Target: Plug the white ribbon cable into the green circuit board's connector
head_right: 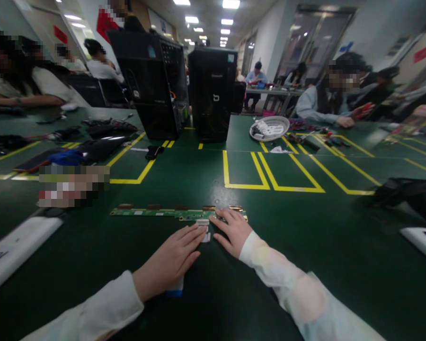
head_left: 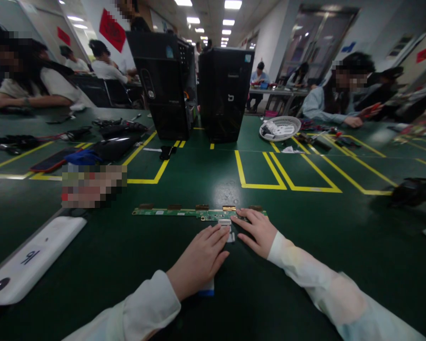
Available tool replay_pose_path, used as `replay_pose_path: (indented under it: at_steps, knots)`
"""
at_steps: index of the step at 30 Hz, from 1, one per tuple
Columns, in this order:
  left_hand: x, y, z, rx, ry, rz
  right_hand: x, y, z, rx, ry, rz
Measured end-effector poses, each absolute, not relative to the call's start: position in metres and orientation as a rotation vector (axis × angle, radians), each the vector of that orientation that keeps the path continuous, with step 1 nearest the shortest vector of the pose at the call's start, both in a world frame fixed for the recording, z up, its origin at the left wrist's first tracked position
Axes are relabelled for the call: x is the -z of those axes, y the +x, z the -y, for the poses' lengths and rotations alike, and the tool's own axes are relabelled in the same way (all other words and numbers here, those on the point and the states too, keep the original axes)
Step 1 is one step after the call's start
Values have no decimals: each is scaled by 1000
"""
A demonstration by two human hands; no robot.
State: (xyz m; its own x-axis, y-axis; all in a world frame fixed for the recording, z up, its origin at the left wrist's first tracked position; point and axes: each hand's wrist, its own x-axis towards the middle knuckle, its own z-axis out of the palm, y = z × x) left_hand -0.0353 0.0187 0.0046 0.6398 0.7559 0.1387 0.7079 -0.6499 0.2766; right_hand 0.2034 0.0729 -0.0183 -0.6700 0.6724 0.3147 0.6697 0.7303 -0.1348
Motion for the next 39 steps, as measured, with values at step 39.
replay_pose_path:
  at_steps: [39]
  knots:
    - [-5, -123, 7, -293, 2430, -1691, 37, 208, -82, -9, -964, 2565]
